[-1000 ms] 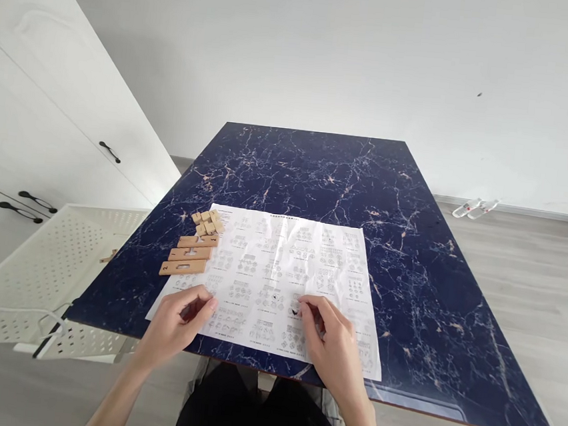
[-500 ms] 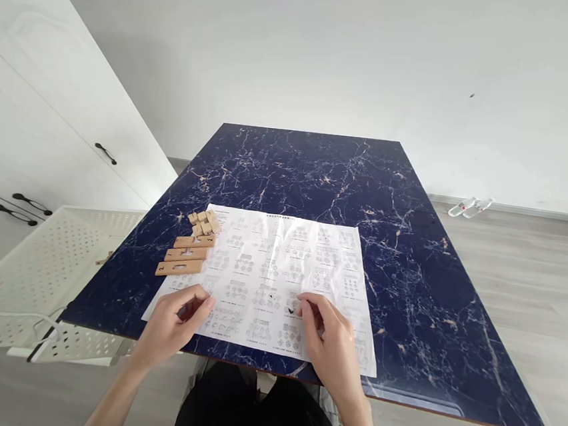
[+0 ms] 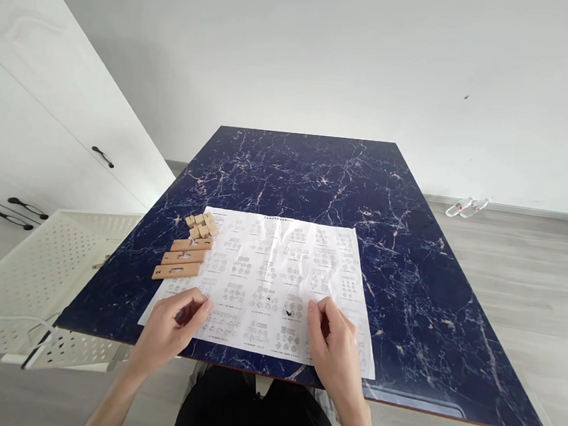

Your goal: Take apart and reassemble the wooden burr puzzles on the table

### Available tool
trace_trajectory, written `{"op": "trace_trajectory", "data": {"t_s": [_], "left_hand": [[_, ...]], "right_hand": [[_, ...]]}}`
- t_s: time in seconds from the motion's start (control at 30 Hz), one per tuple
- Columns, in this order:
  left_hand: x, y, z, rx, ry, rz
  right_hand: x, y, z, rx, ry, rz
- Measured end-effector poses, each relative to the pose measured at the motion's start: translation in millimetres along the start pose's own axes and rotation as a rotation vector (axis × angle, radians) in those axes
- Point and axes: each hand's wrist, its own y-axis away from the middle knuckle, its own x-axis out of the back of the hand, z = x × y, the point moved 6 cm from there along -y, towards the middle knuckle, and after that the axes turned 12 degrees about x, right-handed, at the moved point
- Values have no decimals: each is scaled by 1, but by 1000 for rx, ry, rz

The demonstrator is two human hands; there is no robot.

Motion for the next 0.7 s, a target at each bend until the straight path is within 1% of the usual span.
{"op": "trace_trajectory", "data": {"t_s": [0.13, 0.23, 0.27, 0.33, 0.4, 0.53, 0.57, 0.7], "left_hand": [[0, 2, 3, -19, -13, 9], [4, 2, 7, -49, -30, 26], [8, 0, 9, -66, -46, 52], [19, -8, 14, -113, -106, 154], [36, -22, 19, -170, -197, 307], [62, -65, 22, -241, -378, 485], [67, -78, 20, -240, -424, 503], [72, -124, 10, -176, -619, 429]], "right_hand": [[-1, -2, -5, 54, 28, -3], [-2, -2, -6, 67, 25, -16], [-3, -1, -6, 61, 18, -22], [-3, 0, -5, 45, 3, -33], [-4, 0, -5, 37, -1, -39], [-4, -1, -5, 59, 6, -44], [-4, -1, -5, 63, 7, -46], [-5, -1, -5, 75, 11, -44]]}}
